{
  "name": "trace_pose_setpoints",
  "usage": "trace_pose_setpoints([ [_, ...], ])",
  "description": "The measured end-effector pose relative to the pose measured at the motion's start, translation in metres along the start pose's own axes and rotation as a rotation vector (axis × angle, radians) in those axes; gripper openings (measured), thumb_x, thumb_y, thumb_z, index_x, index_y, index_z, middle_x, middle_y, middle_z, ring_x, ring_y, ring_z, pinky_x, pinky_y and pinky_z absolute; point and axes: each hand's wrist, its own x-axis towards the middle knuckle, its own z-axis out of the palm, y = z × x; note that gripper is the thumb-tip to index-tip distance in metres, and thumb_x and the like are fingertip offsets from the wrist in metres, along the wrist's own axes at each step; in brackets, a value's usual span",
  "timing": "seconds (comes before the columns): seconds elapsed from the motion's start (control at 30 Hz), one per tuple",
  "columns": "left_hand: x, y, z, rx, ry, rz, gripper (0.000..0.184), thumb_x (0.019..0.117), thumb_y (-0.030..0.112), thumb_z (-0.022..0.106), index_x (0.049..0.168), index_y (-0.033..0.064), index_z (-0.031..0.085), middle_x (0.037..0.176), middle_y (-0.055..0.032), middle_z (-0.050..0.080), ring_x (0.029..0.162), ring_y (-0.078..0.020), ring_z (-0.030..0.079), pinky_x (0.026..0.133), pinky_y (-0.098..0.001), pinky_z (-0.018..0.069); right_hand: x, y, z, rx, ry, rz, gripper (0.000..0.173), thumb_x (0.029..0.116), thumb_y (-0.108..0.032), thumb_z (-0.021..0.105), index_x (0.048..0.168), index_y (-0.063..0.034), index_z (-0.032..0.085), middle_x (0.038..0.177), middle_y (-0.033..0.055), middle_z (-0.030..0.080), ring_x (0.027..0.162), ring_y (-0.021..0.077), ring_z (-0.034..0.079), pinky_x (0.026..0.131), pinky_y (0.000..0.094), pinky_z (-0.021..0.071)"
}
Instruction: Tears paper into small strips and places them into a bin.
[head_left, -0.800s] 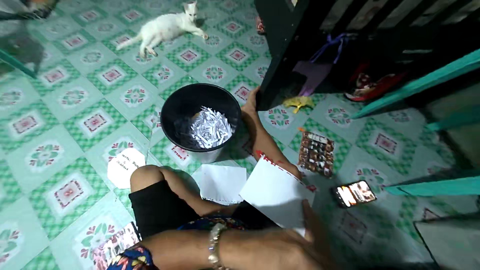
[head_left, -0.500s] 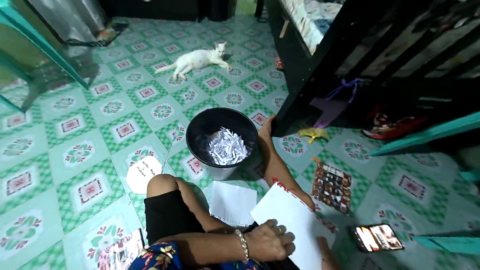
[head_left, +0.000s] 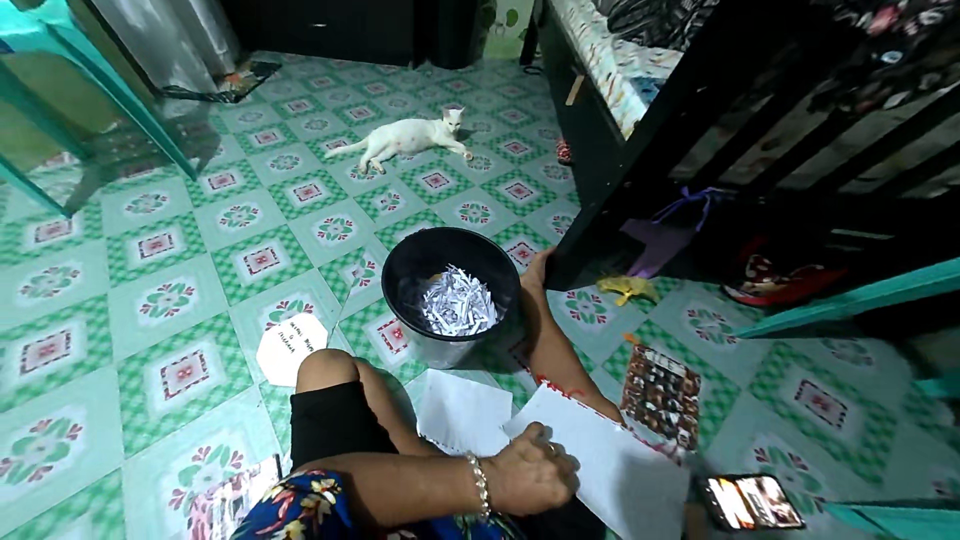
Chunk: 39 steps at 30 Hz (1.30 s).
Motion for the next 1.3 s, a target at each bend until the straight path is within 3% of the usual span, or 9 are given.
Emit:
trace_pose_setpoints([
  [0.27, 0.032, 0.0, -0.007, -0.615, -0.209, -0.152, 0.025, 0.0904, 0.014, 0.074, 0.085, -0.0097, 0.068, 0.085, -0.0252, 0.069, 0.083, -0.0411, 0.07, 0.076, -0.0569, 0.0523, 0.011, -0.005, -0.048, 0.065, -0.323, -0.122, 0.061, 0.0978, -0.064, 0.051, 0.136, -0.0159, 0.053, 0.118, 0.0015, 0.072, 0.107, 0.0247, 0.072, 0.078, 0.0496, 0.0625],
  [0.4, 0.034, 0.003, -0.001, -0.778, -0.248, -0.2, 0.029, 0.0912, 0.014, 0.075, 0.088, -0.0132, 0.068, 0.086, -0.0276, 0.068, 0.085, -0.0412, 0.068, 0.08, -0.0561, 0.0524, 0.008, -0.006, -0.054, -0.201, -0.265, -0.099, 0.062, 0.1053, -0.051, 0.047, 0.143, -0.0042, 0.032, 0.118, 0.0005, 0.068, 0.1, 0.0179, 0.073, 0.073, 0.0446, 0.0642],
  [0.5, 0.03, 0.005, 0.003, -0.74, -0.2, -0.073, 0.021, 0.096, 0.011, 0.068, 0.097, -0.0101, 0.072, 0.098, -0.026, 0.07, 0.096, -0.0402, 0.07, 0.087, -0.0536, 0.0542, 0.015, -0.011, -0.052, -0.627, -0.131, -0.048, 0.043, 0.1104, -0.021, 0.036, 0.139, 0.0105, 0.042, 0.118, 0.0075, 0.062, 0.101, 0.0062, 0.066, 0.084, 0.0268, 0.0579],
  [0.57, 0.026, 0.009, 0.004, -0.645, -0.097, 0.012, 0.017, 0.0952, 0.011, 0.068, 0.096, -0.005, 0.074, 0.097, -0.021, 0.072, 0.093, -0.036, 0.072, 0.083, -0.0499, 0.0562, 0.019, -0.033, -0.038, -1.026, -0.218, 0.018, 0.043, 0.107, -0.011, 0.048, 0.139, 0.0177, 0.046, 0.137, 0.0273, 0.057, 0.126, 0.0236, 0.057, 0.109, 0.0357, 0.0427],
  [0.67, 0.015, 0.008, 0.0, -0.535, 0.022, 0.052, 0.017, 0.0966, 0.014, 0.066, 0.095, -0.0012, 0.075, 0.089, -0.0147, 0.075, 0.083, -0.0291, 0.074, 0.075, -0.0445, 0.0584, 0.065, 0.01, -0.068, -1.231, -0.345, -0.358, 0.039, 0.0979, -0.018, 0.062, 0.11, 0.0194, 0.063, 0.097, 0.0336, 0.067, 0.085, 0.0352, 0.068, 0.077, 0.0455, 0.0568],
  [0.8, 0.0, -0.013, -0.018, -0.562, 0.066, -0.324, 0.026, 0.0989, 0.017, 0.063, 0.099, -0.0081, 0.072, 0.075, -0.019, 0.071, 0.069, -0.0318, 0.072, 0.068, -0.048, 0.0584, 0.062, -0.015, -0.026, -1.022, -0.166, 0.206, 0.047, 0.1071, -0.027, 0.054, 0.132, 0.0128, 0.057, 0.13, 0.0328, 0.059, 0.123, 0.0393, 0.057, 0.108, 0.0562, 0.0405],
  [0.87, -0.007, -0.036, -0.024, -0.576, 0.063, -0.559, 0.028, 0.0997, 0.017, 0.064, 0.101, -0.009, 0.073, 0.078, -0.0203, 0.071, 0.071, -0.0305, 0.071, 0.072, -0.0472, 0.0575, 0.055, -0.008, -0.024, -0.964, -0.139, 0.137, 0.043, 0.1082, -0.023, 0.052, 0.127, 0.0144, 0.059, 0.124, 0.0314, 0.062, 0.116, 0.0325, 0.061, 0.104, 0.0494, 0.0439],
  [0.97, -0.02, -0.069, -0.019, -0.612, 0.0, -0.761, 0.028, 0.0995, 0.018, 0.067, 0.087, -0.0063, 0.072, 0.07, -0.0137, 0.065, 0.062, -0.0204, 0.06, 0.064, -0.0407, 0.0507, 0.044, 0.019, -0.035, -0.828, -0.158, -0.113, 0.027, 0.1049, -0.012, 0.055, 0.107, 0.0122, 0.066, 0.092, 0.01, 0.069, 0.081, -0.0019, 0.063, 0.079, 0.0193, 0.0532],
  [1.3, -0.071, -0.089, -0.003, -0.725, 0.143, -1.101, 0.025, 0.1027, 0.021, 0.064, 0.094, -0.0014, 0.071, 0.074, -0.0074, 0.063, 0.061, -0.0097, 0.053, 0.062, -0.0313, 0.0483, 0.029, 0.055, -0.031, -0.712, -0.078, -0.236, 0.024, 0.1015, -0.01, 0.057, 0.095, 0.0117, 0.067, 0.078, 0.0016, 0.067, 0.071, -0.0081, 0.062, 0.071, 0.0136, 0.0531],
])
